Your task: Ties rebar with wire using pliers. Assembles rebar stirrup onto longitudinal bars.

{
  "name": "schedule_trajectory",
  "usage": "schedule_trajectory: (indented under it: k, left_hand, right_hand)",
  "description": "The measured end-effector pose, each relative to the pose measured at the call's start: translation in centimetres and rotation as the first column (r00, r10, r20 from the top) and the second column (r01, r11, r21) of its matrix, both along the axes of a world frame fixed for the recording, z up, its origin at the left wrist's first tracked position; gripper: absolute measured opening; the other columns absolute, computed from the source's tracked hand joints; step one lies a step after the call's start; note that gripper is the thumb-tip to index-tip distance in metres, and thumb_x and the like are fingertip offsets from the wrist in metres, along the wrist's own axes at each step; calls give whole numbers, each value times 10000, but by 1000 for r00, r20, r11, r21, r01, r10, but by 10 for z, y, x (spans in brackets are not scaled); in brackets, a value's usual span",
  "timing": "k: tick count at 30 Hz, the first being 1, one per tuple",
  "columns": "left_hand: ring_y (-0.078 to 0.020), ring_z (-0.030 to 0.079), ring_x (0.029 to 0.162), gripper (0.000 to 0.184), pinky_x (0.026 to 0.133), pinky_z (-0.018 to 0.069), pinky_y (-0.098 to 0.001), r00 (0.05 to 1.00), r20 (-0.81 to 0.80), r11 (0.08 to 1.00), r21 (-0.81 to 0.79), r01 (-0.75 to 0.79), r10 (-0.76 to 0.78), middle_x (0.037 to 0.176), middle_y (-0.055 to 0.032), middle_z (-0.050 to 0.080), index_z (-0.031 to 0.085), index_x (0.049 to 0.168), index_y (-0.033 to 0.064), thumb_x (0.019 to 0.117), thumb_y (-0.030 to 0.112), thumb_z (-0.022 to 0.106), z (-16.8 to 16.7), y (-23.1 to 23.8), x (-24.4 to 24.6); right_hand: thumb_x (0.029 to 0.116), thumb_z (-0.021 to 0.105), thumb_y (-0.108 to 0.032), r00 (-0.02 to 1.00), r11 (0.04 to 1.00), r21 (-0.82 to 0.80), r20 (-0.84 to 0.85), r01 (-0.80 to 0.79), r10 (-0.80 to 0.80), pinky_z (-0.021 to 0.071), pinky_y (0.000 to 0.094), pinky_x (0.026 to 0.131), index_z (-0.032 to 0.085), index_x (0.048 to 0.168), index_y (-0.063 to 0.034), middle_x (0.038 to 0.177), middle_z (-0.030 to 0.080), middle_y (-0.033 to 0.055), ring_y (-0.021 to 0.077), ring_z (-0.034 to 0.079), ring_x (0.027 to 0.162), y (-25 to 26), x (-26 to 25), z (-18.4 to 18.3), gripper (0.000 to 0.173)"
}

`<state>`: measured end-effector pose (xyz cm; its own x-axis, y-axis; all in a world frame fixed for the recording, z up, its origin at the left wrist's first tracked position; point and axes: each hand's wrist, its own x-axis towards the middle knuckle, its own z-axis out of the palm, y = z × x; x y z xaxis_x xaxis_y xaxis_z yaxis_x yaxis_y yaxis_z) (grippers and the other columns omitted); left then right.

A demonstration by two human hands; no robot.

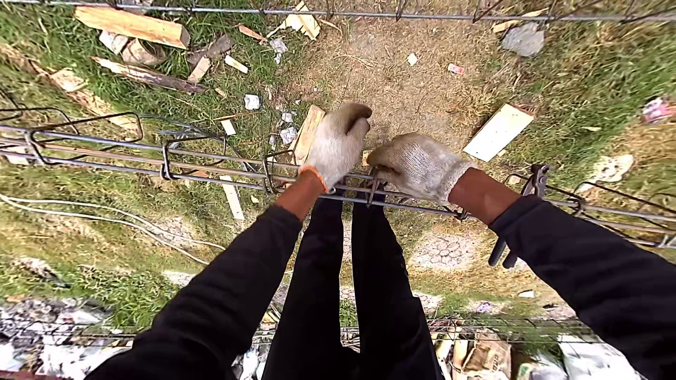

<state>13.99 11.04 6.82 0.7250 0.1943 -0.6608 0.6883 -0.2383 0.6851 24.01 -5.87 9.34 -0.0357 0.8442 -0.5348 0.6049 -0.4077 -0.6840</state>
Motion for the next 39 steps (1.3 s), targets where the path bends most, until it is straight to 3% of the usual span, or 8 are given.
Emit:
schedule_trajectory:
  k: [2, 6, 9, 12, 16, 22, 30, 39]
  left_hand:
    - [-129, 707, 1011, 335, 922, 579, -431, 999, -14, 992, 123, 40, -39, 1102, -26, 742, 694, 1257, 141, 1063, 246, 440, 14, -14, -21]
    - [-263, 696, 1059, 329, 906, 542, -581, 891, -116, 882, 130, 452, -439, 1138, -66, 731, 705, 1261, 188, 959, 226, 581, 19, -20, -45]
    - [-269, 680, 1019, 354, 840, 544, -580, 696, -103, 704, -71, 707, -710, 1137, -67, 695, 685, 1221, 206, 908, 369, 689, 9, -5, -29]
    - [-256, 635, 1155, 539, 957, 509, -558, 604, -72, 588, -345, 732, -794, 1275, -81, 665, 602, 1410, 218, 892, 231, 752, -2, 11, -1]
    - [-208, 666, 928, 493, 792, 537, -505, 561, -48, 526, -425, 737, -826, 1060, -46, 707, 670, 1291, 240, 816, 188, 795, -25, 17, 7]
    - [-148, 626, 648, 372, 561, 530, -367, 723, -19, 612, -549, 570, -691, 876, -37, 699, 704, 1136, 180, 782, 115, 796, -35, 17, -8]
    - [-140, 645, 676, 369, 564, 536, -312, 784, -25, 632, -608, 480, -620, 905, -63, 705, 709, 1121, 120, 768, 52, 795, -33, 15, -8]
    - [-139, 688, 772, 448, 664, 587, -338, 768, -14, 640, -563, 523, -640, 1010, -48, 732, 711, 1222, 164, 794, 85, 817, -31, 16, -3]
  right_hand:
    - [1004, 624, -332, 999, 979, -201, 25, 43, -39, 572, 568, 787, 664, 1217, -179, 959, 720, 85, 312, 713, 902, 11, 0, 7, 265]
    - [985, 636, -374, 996, 909, -408, 20, 82, -81, 553, 612, 772, 687, 1113, -143, 958, 713, 119, 344, 704, 922, 27, 3, 4, 269]
    - [992, 626, -366, 999, 917, -398, -31, 18, -33, 555, 589, 806, 726, 1054, -165, 959, 720, 85, 298, 702, 941, 28, 7, 2, 233]
    - [1017, 590, -413, 999, 918, -393, -31, -47, 38, 559, 543, 781, 742, 1002, -201, 903, 715, 40, 249, 701, 894, 24, 11, 6, 262]
    - [1038, 556, -410, 999, 936, -349, -14, -42, 40, 556, 507, 763, 744, 1012, -221, 868, 711, 14, 216, 697, 855, 18, 10, 13, 268]
    - [1046, 542, -377, 999, 986, -168, 41, -8, 15, 568, 499, 797, 727, 991, -188, 931, 703, 41, 239, 699, 918, 4, -5, 10, 270]
    - [1054, 483, -452, 991, 950, -311, 107, -40, 77, 542, 526, 707, 696, 918, -200, 861, 692, 28, 247, 695, 846, 16, -10, 10, 357]
    - [1038, 446, -420, 991, 882, -452, 90, 130, -100, 500, 554, 641, 660, 831, -190, 763, 656, 46, 267, 673, 769, 17, -11, 7, 377]
